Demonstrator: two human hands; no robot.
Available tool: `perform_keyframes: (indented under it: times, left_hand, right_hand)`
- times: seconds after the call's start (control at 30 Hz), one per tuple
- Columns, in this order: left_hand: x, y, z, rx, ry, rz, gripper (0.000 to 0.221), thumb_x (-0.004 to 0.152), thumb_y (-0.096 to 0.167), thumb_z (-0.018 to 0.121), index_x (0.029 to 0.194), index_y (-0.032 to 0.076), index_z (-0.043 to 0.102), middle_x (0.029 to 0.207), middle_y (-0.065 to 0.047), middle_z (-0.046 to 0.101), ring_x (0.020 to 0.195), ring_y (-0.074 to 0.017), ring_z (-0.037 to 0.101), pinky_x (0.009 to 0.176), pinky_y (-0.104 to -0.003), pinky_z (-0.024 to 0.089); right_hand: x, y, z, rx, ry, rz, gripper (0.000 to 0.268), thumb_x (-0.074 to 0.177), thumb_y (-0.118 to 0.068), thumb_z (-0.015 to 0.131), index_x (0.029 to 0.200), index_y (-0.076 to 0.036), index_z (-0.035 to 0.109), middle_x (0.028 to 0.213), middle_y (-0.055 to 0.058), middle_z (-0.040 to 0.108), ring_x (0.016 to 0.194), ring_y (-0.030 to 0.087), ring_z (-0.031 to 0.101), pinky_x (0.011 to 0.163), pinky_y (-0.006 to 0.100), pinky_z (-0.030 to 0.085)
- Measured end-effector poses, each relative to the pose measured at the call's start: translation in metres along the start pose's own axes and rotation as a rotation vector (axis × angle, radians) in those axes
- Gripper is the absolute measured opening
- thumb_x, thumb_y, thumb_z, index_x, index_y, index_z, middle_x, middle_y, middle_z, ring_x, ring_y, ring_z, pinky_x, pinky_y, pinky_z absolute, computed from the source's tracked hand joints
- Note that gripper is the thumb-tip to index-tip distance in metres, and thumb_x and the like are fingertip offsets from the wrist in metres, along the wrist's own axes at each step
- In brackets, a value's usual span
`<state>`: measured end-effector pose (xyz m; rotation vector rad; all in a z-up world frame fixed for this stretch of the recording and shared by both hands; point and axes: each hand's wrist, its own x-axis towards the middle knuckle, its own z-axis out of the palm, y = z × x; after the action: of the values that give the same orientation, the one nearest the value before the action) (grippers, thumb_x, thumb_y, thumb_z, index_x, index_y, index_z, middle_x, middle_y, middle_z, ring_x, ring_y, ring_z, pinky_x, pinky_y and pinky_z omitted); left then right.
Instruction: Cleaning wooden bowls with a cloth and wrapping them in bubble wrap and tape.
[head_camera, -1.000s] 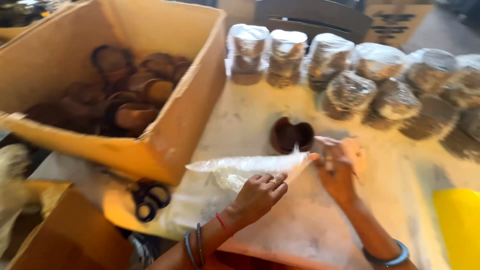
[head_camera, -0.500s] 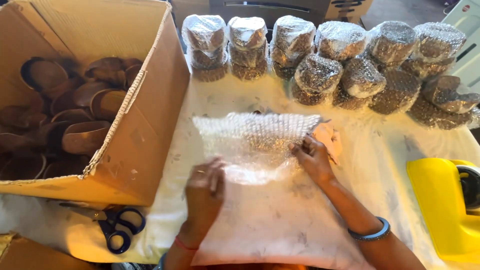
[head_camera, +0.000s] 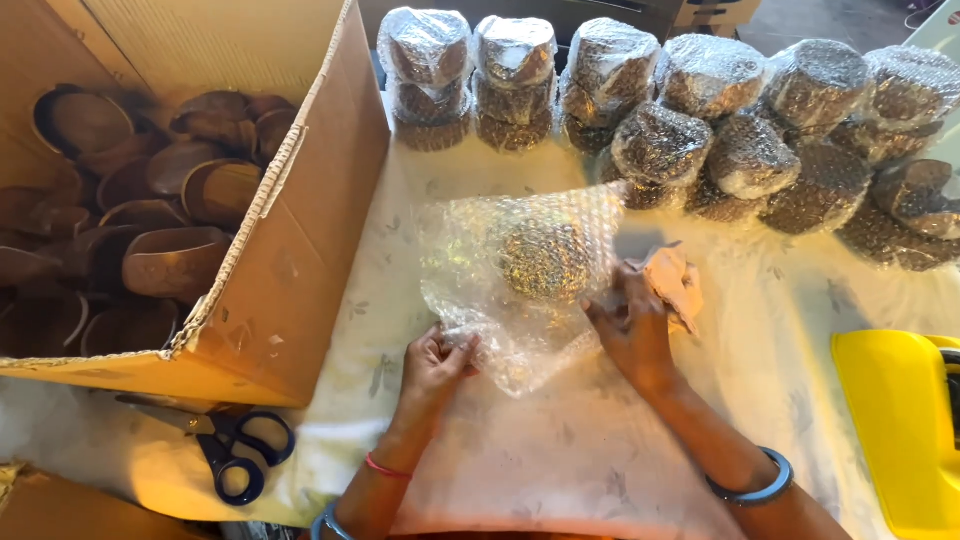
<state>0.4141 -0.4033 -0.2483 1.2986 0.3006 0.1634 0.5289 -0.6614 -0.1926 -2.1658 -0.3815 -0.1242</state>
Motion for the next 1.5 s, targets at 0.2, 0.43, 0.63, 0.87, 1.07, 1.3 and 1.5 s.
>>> perform_keyframes:
  times: [0.2,0.43,0.63,0.87,1.07,1.3,1.5]
  left_hand:
    - [-0.015,0.016,0.014,0.079,-0.01,0.115,0.018,0.092,0.015,0.074,0.085,0.006,0.06,0.077,0.004,0.067,0.071,-0.0041,0.064,0.063,-0.024,0.058]
    - [-0.023,0.018,0.024,0.085,-0.151,0.23,0.02,0.09,0.006,0.078,0.089,0.003,0.059,0.08,0.004,0.058,0.076,-0.0009,0.054,0.062,-0.022,0.05]
    - [-0.026,0.017,0.022,0.204,-0.199,0.221,0.02,0.09,0.007,0.078,0.099,0.001,0.061,0.078,0.003,0.058,0.073,-0.0014,0.052,0.062,-0.021,0.049]
    - [-0.021,0.005,0.004,0.219,-0.078,0.1,0.014,0.091,0.013,0.072,0.1,0.003,0.071,0.073,0.005,0.065,0.064,-0.0018,0.058,0.056,-0.021,0.051]
    - [-0.02,0.008,-0.015,0.139,0.15,0.098,0.013,0.09,0.002,0.062,0.097,0.0,0.073,0.072,0.002,0.061,0.059,-0.0052,0.051,0.052,-0.023,0.042]
    - [-0.012,0.008,-0.037,-0.244,0.298,0.238,0.021,0.085,-0.007,0.046,0.094,0.001,0.064,0.075,-0.004,0.063,0.061,-0.0083,0.057,0.057,-0.023,0.049]
    - [-0.017,0.021,-0.035,-0.269,0.417,0.193,0.023,0.084,-0.009,0.043,0.094,0.001,0.061,0.073,-0.001,0.057,0.057,-0.0062,0.049,0.05,-0.02,0.039]
  right_hand:
    - [-0.029,-0.036,-0.009,-0.221,0.4,-0.71,0.058,0.092,-0.027,0.077,0.135,0.003,0.051,0.126,0.023,0.054,0.119,0.037,0.052,0.104,0.047,0.043]
    - [-0.041,-0.062,0.024,-0.113,-0.096,-0.724,0.057,0.079,-0.023,0.082,0.127,0.0,0.062,0.12,0.017,0.065,0.11,0.035,0.061,0.093,0.045,0.05]
    - [-0.039,-0.019,0.032,0.096,-0.124,-0.564,0.02,0.089,-0.001,0.073,0.108,-0.006,0.067,0.099,0.008,0.072,0.088,0.019,0.074,0.075,0.03,0.058]
    - [0.003,0.016,0.01,0.664,0.073,-0.062,0.007,0.106,-0.008,0.057,0.101,-0.004,0.055,0.091,0.005,0.068,0.081,0.012,0.068,0.078,0.026,0.055]
    - [0.037,0.033,-0.032,0.815,0.386,0.18,0.011,0.105,-0.014,0.057,0.096,-0.007,0.057,0.084,0.002,0.064,0.067,0.009,0.059,0.063,0.027,0.052]
    - [0.07,0.099,-0.062,0.971,0.617,0.041,0.011,0.108,-0.007,0.059,0.098,-0.006,0.06,0.087,0.0,0.064,0.074,0.007,0.058,0.07,0.024,0.052]
    - [0.081,0.125,-0.08,0.917,0.68,0.048,0.013,0.106,-0.009,0.059,0.094,-0.008,0.058,0.08,-0.001,0.06,0.066,0.007,0.052,0.059,0.026,0.045]
